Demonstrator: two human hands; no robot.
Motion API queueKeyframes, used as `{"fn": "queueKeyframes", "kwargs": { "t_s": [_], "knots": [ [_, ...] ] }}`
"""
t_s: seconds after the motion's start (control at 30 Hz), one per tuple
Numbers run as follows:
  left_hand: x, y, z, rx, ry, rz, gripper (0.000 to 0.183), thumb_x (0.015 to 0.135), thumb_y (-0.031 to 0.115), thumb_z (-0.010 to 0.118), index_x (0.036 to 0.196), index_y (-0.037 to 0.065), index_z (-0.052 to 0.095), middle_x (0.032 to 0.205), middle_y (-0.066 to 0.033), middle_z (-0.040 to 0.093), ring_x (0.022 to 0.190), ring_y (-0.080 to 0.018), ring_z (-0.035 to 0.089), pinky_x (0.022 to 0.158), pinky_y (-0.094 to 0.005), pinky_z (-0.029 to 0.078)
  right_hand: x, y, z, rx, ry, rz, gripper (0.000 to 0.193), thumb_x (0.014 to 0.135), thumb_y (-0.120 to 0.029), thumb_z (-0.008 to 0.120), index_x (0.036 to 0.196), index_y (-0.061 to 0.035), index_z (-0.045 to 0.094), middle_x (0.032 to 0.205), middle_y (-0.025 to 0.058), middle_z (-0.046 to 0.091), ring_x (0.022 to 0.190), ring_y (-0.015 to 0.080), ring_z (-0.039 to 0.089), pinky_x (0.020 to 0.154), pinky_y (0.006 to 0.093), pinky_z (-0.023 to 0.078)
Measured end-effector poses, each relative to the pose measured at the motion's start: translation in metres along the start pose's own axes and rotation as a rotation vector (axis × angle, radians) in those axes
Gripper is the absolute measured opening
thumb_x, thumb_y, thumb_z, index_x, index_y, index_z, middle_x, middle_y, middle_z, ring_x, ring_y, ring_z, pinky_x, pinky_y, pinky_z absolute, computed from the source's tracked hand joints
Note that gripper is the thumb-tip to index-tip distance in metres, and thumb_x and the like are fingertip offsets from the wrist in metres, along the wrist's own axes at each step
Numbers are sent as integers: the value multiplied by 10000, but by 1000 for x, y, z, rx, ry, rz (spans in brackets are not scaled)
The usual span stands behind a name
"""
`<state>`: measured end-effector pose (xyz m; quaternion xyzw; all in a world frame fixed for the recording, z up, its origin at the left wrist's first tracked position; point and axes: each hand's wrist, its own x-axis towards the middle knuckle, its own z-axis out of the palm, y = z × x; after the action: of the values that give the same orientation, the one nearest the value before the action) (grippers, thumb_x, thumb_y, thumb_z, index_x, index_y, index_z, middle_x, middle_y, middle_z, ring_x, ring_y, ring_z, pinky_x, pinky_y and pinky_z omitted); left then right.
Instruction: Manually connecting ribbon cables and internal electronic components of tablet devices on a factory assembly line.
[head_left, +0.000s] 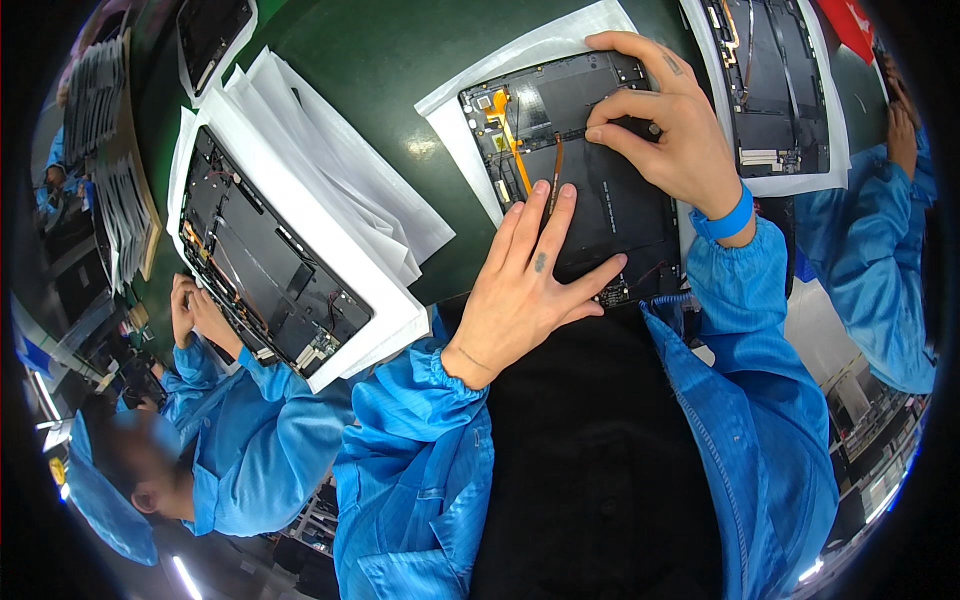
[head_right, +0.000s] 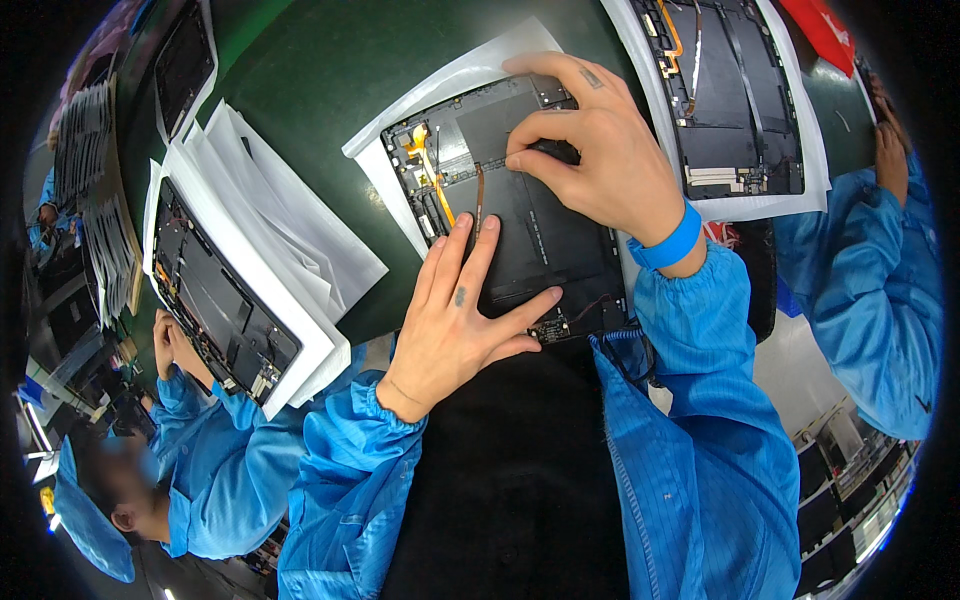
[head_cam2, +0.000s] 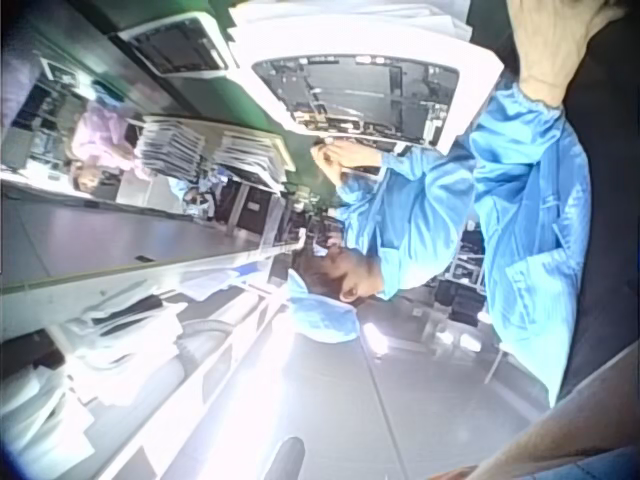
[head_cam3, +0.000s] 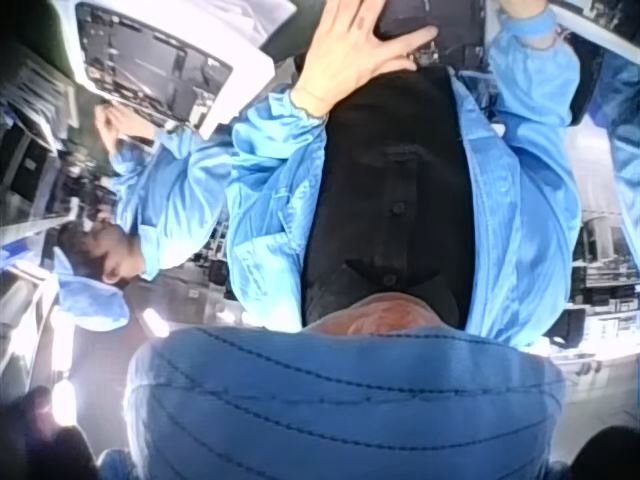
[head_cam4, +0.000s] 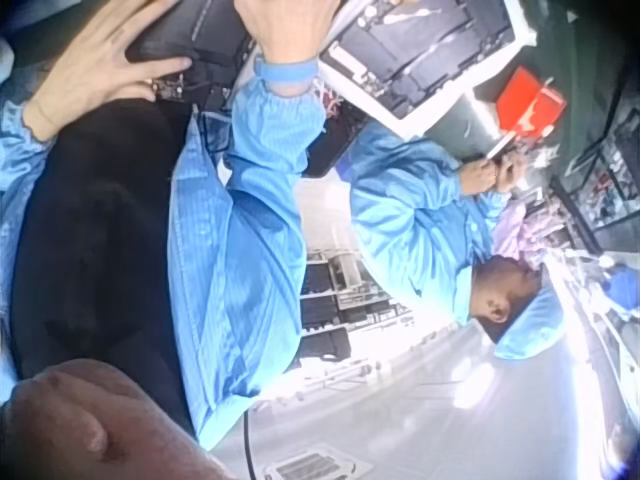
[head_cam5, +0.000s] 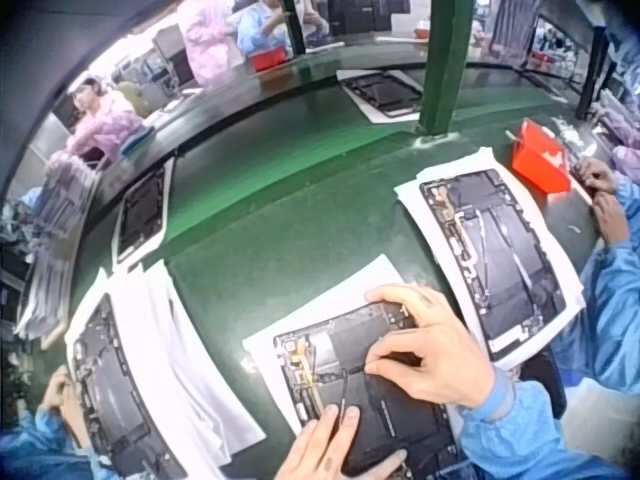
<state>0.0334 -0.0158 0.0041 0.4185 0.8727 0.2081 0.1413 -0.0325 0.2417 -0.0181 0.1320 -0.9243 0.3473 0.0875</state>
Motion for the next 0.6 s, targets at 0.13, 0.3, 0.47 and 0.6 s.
{"fn": "queueKeyframes", "kwargs": {
  "t_s": [0.13, 0.3, 0.47, 0.6],
  "knots": [
    [0, -1, 0, 5, -2, 7, 649, 782, 548, 825, 1417, 476, 709, 1721, -269, 340, 1565, -514, 359, 1247, -594, 367, 0, 0, 1, -14, 29, -21, 97, 817, -167, 864, 891, -110, 837, 1484, 88, 639, 1372, 389, 555, 1180, 475, 414],
    [0, -2, 2, -15, 41, 12, 605, 789, 548, 823, 1379, 441, 746, 1712, -267, 359, 1560, -504, 376, 1239, -587, 377, 1, -1, 2, -6, 28, -9, 91, 814, -164, 863, 881, -110, 835, 1479, 84, 642, 1369, 384, 561, 1178, 472, 415],
    [0, -6, 4, -38, 129, 35, 535, 814, 521, 829, 1323, 363, 785, 1668, -239, 438, 1542, -462, 422, 1207, -565, 414, 2, -2, 2, -14, 16, 0, 134, 827, -169, 862, 939, -111, 819, 1470, 87, 645, 1366, 386, 564, 1178, 473, 415],
    [9, -7, 2, 18, 186, 6, 528, 848, 469, 837, 1344, 302, 768, 1524, -176, 541, 1412, -399, 522, 1113, -514, 456, 3, 1, 1, 46, -9, 32, 230, 882, -164, 830, 1103, -115, 790, 1468, 98, 648, 1371, 386, 571, 1183, 477, 413]
  ]
}}
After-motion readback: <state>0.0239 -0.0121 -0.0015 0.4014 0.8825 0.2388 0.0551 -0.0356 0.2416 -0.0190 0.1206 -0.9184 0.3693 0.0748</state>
